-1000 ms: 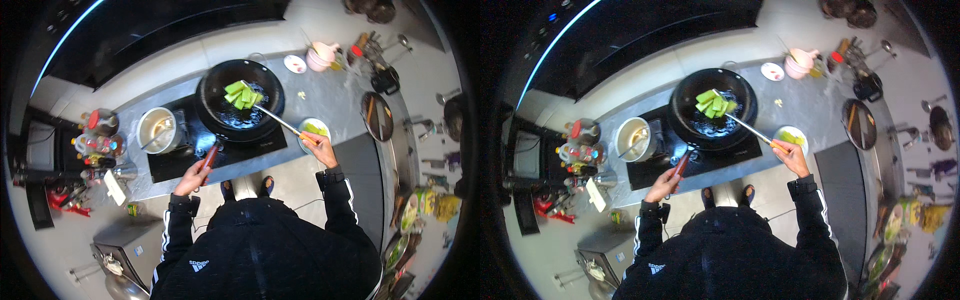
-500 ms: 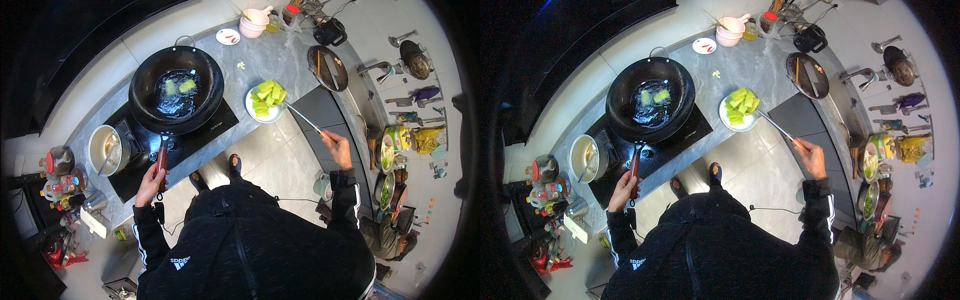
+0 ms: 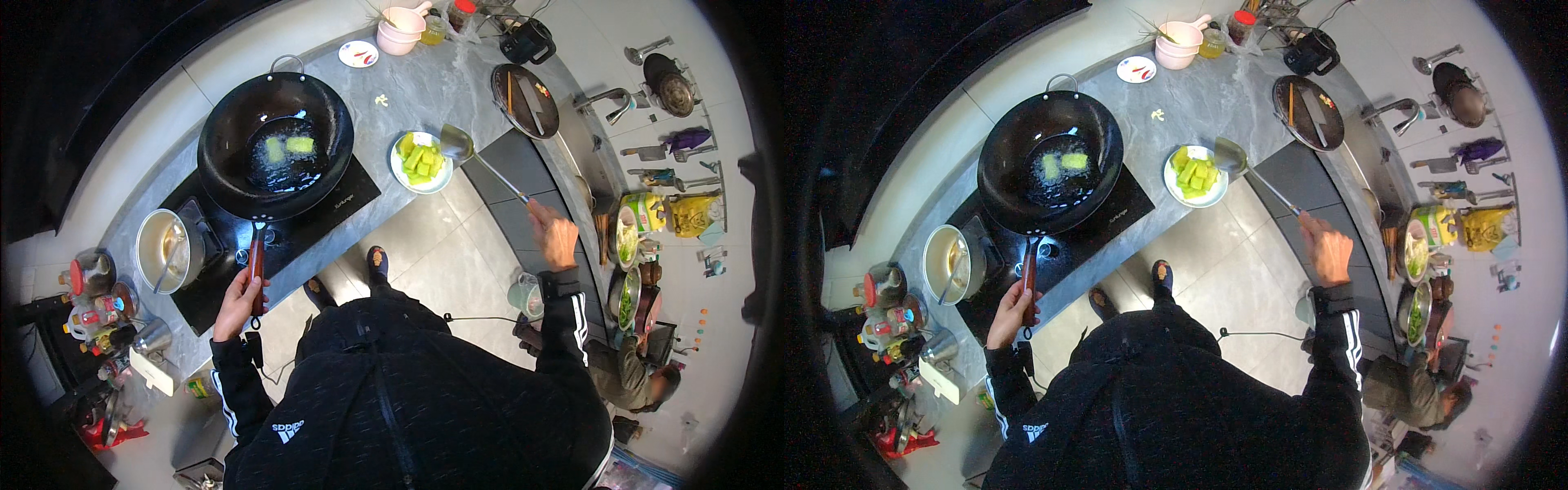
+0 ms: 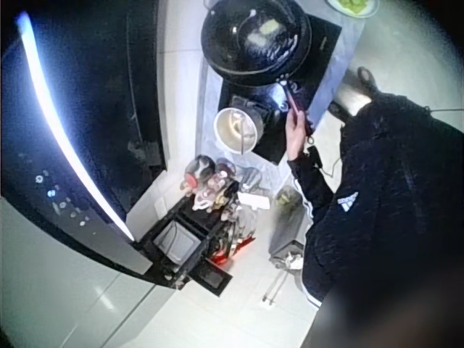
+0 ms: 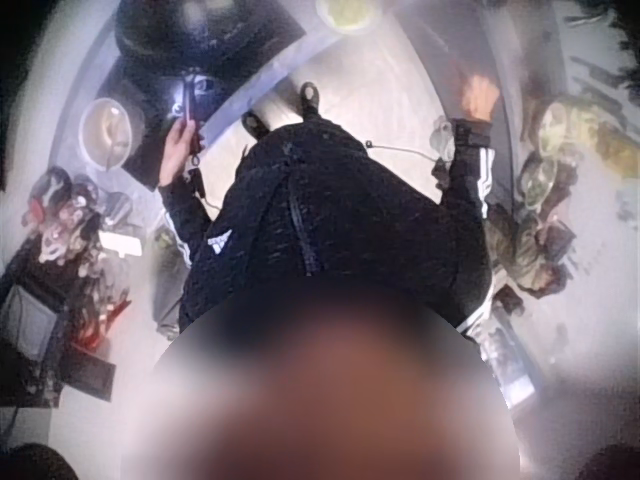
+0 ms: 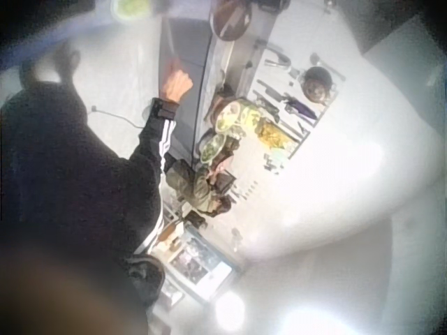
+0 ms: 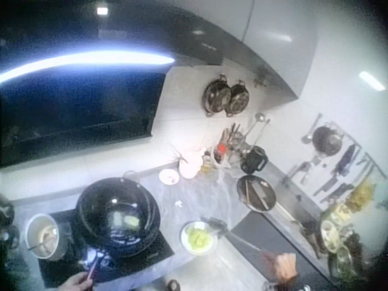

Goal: The person selects green vegetables from a bowl, then stir-fries them in a wok with oil. They use a spatula to turn the pieces and transfer them to a plate, then return them to the wok to continue cooking.

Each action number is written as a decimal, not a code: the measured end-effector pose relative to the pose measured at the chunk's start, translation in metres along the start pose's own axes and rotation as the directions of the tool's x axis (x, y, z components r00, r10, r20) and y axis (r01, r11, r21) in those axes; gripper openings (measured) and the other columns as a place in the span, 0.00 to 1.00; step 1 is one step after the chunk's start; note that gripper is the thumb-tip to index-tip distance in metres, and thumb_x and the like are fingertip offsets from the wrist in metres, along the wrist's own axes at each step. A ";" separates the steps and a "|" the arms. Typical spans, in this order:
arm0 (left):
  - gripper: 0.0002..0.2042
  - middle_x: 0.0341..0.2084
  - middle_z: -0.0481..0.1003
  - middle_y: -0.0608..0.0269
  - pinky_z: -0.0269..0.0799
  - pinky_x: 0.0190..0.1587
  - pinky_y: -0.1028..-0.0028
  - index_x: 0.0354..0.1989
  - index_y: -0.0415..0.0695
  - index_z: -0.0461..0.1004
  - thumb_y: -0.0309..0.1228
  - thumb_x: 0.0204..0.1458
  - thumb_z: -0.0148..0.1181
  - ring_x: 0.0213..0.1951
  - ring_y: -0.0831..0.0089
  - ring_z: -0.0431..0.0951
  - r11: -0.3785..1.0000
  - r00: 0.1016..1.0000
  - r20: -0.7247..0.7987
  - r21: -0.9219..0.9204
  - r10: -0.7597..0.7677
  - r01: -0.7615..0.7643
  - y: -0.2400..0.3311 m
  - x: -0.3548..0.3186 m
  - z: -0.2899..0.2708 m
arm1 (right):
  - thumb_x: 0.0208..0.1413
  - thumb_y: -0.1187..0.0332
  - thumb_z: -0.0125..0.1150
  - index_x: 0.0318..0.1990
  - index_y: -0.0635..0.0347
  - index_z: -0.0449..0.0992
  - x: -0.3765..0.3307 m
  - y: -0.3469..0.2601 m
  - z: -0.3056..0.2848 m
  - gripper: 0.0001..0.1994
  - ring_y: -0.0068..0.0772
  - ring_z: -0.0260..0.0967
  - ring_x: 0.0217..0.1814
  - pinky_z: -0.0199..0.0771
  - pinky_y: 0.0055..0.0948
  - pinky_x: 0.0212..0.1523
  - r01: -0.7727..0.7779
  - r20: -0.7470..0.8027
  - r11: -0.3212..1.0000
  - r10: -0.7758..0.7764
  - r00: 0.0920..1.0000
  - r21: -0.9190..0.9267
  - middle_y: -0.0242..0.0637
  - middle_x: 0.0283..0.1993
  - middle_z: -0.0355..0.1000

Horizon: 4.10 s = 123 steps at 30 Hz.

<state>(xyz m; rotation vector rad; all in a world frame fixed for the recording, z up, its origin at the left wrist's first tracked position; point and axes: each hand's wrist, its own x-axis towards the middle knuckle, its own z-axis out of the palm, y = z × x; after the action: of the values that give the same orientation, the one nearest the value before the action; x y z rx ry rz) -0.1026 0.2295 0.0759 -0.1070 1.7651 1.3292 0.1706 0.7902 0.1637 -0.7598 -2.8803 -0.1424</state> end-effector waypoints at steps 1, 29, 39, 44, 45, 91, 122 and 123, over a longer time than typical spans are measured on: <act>0.21 0.40 0.76 0.65 0.75 0.33 0.75 0.65 0.45 0.61 0.37 0.67 0.50 0.32 0.78 0.74 1.000 1.000 0.005 -0.003 0.002 -0.002 0.000 0.000 0.000 | 0.52 0.66 0.66 0.50 0.44 0.82 0.000 0.001 -0.006 0.16 0.46 0.79 0.34 0.76 0.39 0.33 0.031 -0.047 0.999 -0.029 0.998 0.043 0.40 0.41 0.80; 0.28 0.30 0.71 0.66 0.74 0.28 0.76 0.70 0.43 0.54 0.37 0.64 0.54 0.24 0.78 0.74 0.980 0.982 0.059 -0.103 0.180 -0.173 -0.018 -0.003 0.000 | 0.50 0.67 0.76 0.43 0.64 0.84 0.353 -0.212 -0.004 0.15 0.17 0.74 0.34 0.74 0.21 0.36 0.198 0.578 0.770 -0.598 0.556 0.606 0.30 0.36 0.81; 0.27 0.35 0.72 0.67 0.75 0.29 0.78 0.70 0.45 0.56 0.37 0.65 0.53 0.30 0.79 0.75 0.990 0.990 0.022 -0.017 0.138 -0.138 -0.010 -0.008 0.004 | 0.54 0.72 0.70 0.51 0.67 0.80 0.284 -0.216 0.129 0.16 0.19 0.75 0.43 0.75 0.20 0.48 -0.075 0.397 0.470 -0.635 0.663 0.879 0.36 0.44 0.81; 0.25 0.38 0.73 0.65 0.75 0.29 0.78 0.68 0.44 0.58 0.37 0.65 0.53 0.30 0.80 0.74 0.987 0.987 0.030 0.016 0.160 -0.161 -0.010 -0.007 0.005 | 0.55 0.71 0.70 0.51 0.66 0.81 0.287 -0.240 0.127 0.17 0.19 0.75 0.41 0.75 0.21 0.46 -0.060 0.372 0.444 -0.663 0.650 0.894 0.35 0.43 0.81; 0.25 0.36 0.72 0.66 0.74 0.28 0.78 0.68 0.43 0.58 0.36 0.65 0.53 0.27 0.80 0.74 0.983 0.983 0.018 0.014 0.184 -0.184 -0.010 -0.007 0.005 | 0.55 0.70 0.70 0.51 0.65 0.81 0.290 -0.245 0.123 0.17 0.19 0.75 0.41 0.75 0.21 0.45 -0.043 0.375 0.458 -0.665 0.646 0.888 0.35 0.43 0.81; 0.38 0.60 0.65 0.38 0.76 0.48 0.67 0.73 0.35 0.46 0.42 0.62 0.56 0.48 0.59 0.78 0.915 0.912 -0.073 0.020 0.403 -0.403 -0.050 0.013 -0.001 | 0.44 0.60 0.75 0.39 0.55 0.86 0.306 -0.514 -0.139 0.15 0.40 0.78 0.41 0.76 0.36 0.44 0.902 0.420 0.430 -0.825 0.379 0.031 0.38 0.36 0.82; 0.21 0.42 0.77 0.57 0.80 0.36 0.68 0.59 0.44 0.62 0.43 0.64 0.55 0.30 0.72 0.80 0.988 0.968 0.197 0.025 -0.155 0.153 0.015 0.002 -0.013 | 0.53 0.70 0.72 0.48 0.65 0.82 0.051 -0.013 -0.028 0.15 0.23 0.78 0.40 0.76 0.23 0.45 -0.273 0.307 0.717 0.086 0.948 0.641 0.40 0.41 0.83; 0.21 0.42 0.77 0.57 0.80 0.36 0.68 0.58 0.44 0.63 0.43 0.64 0.55 0.30 0.72 0.80 0.988 0.968 0.200 0.035 -0.154 0.150 0.016 0.003 -0.013 | 0.51 0.69 0.72 0.46 0.63 0.83 0.047 -0.008 -0.023 0.15 0.30 0.81 0.39 0.77 0.26 0.43 -0.201 0.259 0.830 0.072 0.963 0.520 0.42 0.41 0.82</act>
<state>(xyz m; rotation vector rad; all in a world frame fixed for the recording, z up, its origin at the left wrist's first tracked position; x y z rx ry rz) -0.1204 0.2266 0.0857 -0.0911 1.5656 1.1690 0.1296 0.8026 0.1945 -0.8987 -2.8142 0.8015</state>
